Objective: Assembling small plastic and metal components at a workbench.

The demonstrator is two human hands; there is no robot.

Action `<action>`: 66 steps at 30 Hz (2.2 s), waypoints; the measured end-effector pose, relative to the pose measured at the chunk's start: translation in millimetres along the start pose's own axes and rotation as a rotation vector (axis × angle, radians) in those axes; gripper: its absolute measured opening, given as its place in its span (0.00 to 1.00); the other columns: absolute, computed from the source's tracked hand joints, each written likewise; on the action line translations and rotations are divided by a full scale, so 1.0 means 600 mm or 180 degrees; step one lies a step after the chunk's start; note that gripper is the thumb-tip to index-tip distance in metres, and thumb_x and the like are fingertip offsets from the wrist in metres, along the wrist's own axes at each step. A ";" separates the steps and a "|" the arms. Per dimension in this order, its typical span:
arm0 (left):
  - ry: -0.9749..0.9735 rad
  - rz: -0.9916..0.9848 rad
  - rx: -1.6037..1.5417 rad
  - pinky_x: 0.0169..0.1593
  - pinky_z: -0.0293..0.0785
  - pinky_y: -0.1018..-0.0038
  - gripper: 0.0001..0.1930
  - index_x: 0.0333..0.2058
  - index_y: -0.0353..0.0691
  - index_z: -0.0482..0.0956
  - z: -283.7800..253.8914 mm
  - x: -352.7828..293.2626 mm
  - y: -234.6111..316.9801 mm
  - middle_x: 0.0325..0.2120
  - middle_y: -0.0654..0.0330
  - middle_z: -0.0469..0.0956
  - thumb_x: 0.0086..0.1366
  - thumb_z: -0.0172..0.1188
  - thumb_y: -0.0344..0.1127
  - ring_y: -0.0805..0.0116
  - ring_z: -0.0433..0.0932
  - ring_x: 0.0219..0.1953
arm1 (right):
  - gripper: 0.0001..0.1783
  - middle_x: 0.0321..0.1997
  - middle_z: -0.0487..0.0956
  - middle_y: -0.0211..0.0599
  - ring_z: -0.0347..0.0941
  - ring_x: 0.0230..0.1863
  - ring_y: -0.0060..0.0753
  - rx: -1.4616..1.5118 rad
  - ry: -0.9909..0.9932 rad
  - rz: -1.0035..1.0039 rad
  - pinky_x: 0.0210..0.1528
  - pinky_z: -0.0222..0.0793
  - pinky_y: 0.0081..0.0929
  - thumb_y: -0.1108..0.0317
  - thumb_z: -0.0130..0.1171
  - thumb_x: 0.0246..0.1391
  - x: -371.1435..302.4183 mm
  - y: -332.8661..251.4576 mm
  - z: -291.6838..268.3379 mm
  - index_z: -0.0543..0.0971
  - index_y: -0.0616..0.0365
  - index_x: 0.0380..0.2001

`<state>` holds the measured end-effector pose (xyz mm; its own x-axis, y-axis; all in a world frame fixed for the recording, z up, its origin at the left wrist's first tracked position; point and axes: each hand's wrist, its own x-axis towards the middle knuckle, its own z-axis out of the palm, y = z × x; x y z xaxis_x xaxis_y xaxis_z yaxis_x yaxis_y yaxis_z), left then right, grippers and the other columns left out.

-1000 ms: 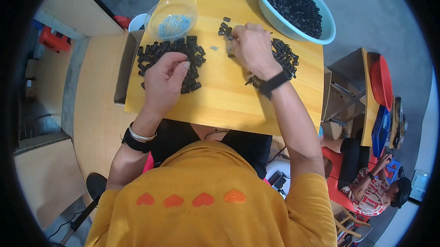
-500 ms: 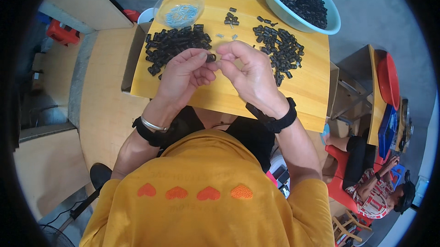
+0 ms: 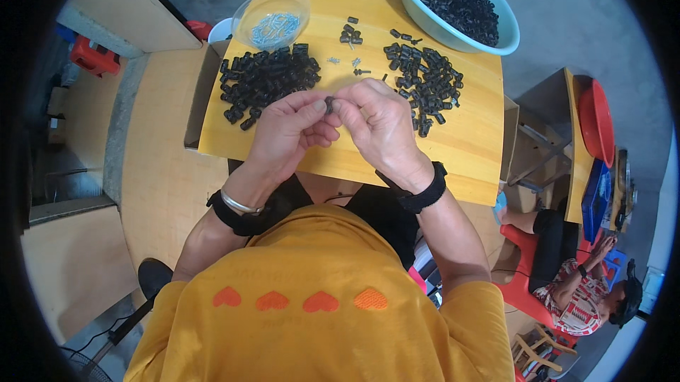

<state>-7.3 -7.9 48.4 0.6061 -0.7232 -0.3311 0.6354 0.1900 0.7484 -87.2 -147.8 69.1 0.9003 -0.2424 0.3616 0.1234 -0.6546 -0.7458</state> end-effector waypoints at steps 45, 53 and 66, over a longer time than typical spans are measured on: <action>-0.0139 0.0065 0.0310 0.28 0.72 0.79 0.08 0.40 0.35 0.72 -0.053 0.029 -0.029 0.26 0.57 0.77 0.64 0.52 0.31 0.72 0.76 0.23 | 0.04 0.25 0.78 0.32 0.72 0.26 0.22 0.1111 -0.0431 0.1494 0.31 0.67 0.18 0.75 0.54 0.47 0.123 0.059 -0.005 0.77 0.62 0.27; -0.0391 0.0650 0.0317 0.29 0.73 0.82 0.08 0.40 0.34 0.73 -0.019 0.008 -0.014 0.27 0.58 0.78 0.64 0.54 0.30 0.73 0.79 0.27 | 0.05 0.30 0.78 0.31 0.71 0.33 0.20 0.2513 -0.0169 0.1545 0.41 0.66 0.19 0.74 0.57 0.53 0.030 0.006 0.000 0.78 0.62 0.33; -0.0288 0.0631 0.0277 0.28 0.73 0.83 0.08 0.39 0.34 0.73 0.000 -0.006 -0.023 0.27 0.59 0.78 0.63 0.55 0.30 0.75 0.78 0.25 | 0.03 0.29 0.76 0.29 0.70 0.32 0.21 0.1807 0.0433 0.0898 0.36 0.66 0.18 0.74 0.59 0.51 -0.021 0.006 0.027 0.79 0.61 0.29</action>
<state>-18.0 -8.0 39.2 0.6672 -0.7347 -0.1227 0.4621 0.2790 0.8418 -91.3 -135.8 52.9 0.8740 -0.4626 0.1484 0.1250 -0.0812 -0.9888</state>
